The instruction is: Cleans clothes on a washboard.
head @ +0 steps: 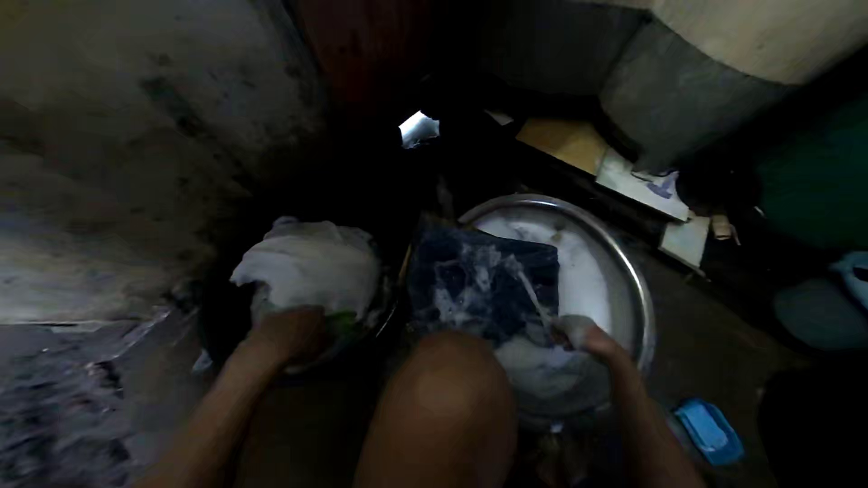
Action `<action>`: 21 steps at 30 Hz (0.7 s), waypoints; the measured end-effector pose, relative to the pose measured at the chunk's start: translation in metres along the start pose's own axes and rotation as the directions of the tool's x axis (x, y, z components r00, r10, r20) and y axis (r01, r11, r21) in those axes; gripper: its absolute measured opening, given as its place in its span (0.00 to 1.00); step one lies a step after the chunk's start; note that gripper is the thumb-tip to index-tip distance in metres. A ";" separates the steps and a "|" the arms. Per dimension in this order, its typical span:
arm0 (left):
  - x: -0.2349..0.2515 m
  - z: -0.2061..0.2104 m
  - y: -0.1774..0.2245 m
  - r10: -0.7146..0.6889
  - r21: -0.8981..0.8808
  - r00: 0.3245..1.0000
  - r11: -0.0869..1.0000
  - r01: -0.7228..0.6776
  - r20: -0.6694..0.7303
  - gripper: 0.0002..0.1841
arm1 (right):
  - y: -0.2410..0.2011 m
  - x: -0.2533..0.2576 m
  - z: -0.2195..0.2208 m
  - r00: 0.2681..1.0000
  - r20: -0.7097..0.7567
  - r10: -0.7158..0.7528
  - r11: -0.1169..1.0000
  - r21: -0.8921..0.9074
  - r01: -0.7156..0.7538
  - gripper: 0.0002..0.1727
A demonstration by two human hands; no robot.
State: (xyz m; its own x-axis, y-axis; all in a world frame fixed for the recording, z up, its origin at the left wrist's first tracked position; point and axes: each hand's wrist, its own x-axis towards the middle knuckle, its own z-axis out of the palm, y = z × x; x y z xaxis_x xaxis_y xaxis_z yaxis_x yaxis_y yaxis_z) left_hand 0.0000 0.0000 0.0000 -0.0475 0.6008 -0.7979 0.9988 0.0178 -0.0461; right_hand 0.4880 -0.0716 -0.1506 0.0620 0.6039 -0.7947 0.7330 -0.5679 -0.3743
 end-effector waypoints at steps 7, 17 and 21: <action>0.052 -0.023 0.129 0.535 -0.592 0.816 0.592 -0.546 -0.218 0.29 | 0.019 0.020 0.143 0.987 0.048 0.155 0.986 0.052 -0.158 0.26; 0.151 0.031 0.284 0.725 -0.946 0.688 0.241 -0.217 0.027 0.22 | -0.057 0.037 0.041 0.841 -0.538 0.047 0.252 0.822 0.511 0.27; 0.151 0.006 0.287 0.695 -0.331 0.707 0.640 -0.693 -0.135 0.33 | -0.072 0.052 0.034 0.931 -0.364 0.039 0.123 0.926 0.357 0.29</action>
State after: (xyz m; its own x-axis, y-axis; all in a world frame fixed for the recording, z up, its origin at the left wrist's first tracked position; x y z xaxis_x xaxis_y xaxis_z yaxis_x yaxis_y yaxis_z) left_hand 0.2793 0.0905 -0.1372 0.6620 0.5449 -0.5146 0.6770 -0.1401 0.7225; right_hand 0.4154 -0.0185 -0.1808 0.3329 0.7431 -0.5804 -0.5147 -0.3725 -0.7722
